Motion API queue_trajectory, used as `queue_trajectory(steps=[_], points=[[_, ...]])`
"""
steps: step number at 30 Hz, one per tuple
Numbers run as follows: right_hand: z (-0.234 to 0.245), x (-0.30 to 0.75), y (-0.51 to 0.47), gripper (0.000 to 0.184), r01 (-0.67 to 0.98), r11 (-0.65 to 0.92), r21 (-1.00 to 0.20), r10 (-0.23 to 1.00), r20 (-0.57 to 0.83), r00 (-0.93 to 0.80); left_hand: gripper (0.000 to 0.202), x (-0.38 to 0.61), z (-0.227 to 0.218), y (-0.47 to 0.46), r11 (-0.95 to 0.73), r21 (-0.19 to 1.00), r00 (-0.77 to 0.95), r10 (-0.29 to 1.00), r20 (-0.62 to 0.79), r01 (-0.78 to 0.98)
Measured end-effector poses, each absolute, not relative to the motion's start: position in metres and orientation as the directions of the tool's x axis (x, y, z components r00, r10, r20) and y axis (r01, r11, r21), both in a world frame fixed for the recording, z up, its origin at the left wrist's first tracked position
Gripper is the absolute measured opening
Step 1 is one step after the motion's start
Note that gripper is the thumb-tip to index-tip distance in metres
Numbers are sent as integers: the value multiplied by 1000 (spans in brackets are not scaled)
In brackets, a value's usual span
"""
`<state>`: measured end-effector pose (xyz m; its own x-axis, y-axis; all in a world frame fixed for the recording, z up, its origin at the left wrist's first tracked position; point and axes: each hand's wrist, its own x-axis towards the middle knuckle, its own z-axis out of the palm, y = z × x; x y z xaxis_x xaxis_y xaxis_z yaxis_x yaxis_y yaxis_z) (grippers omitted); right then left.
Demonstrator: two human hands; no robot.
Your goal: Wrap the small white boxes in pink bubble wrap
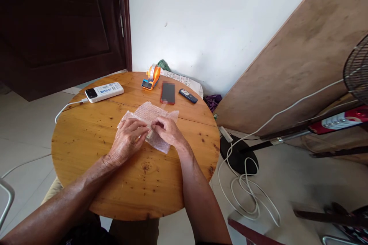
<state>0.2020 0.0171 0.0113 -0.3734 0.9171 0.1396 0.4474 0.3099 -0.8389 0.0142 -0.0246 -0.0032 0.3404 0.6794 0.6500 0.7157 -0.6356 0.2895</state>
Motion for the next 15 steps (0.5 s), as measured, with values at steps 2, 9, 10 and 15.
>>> queue_trajectory(steps=[2,9,10,15], points=[[12,202,17,8,445,301,-844,916,127,-380,15,15,-4,-25,-640,286,353,680,642,713],[13,204,18,7,425,284,-860,910,101,-402,17,18,-7,-25,-613,289,345,706,619,735],[13,204,18,7,419,281,-863,909,99,-405,18,18,-8,-25,-610,293,343,710,615,736],[13,203,21,7,418,257,-871,904,64,-424,20,20,-10,-26,-609,324,337,722,604,724]])
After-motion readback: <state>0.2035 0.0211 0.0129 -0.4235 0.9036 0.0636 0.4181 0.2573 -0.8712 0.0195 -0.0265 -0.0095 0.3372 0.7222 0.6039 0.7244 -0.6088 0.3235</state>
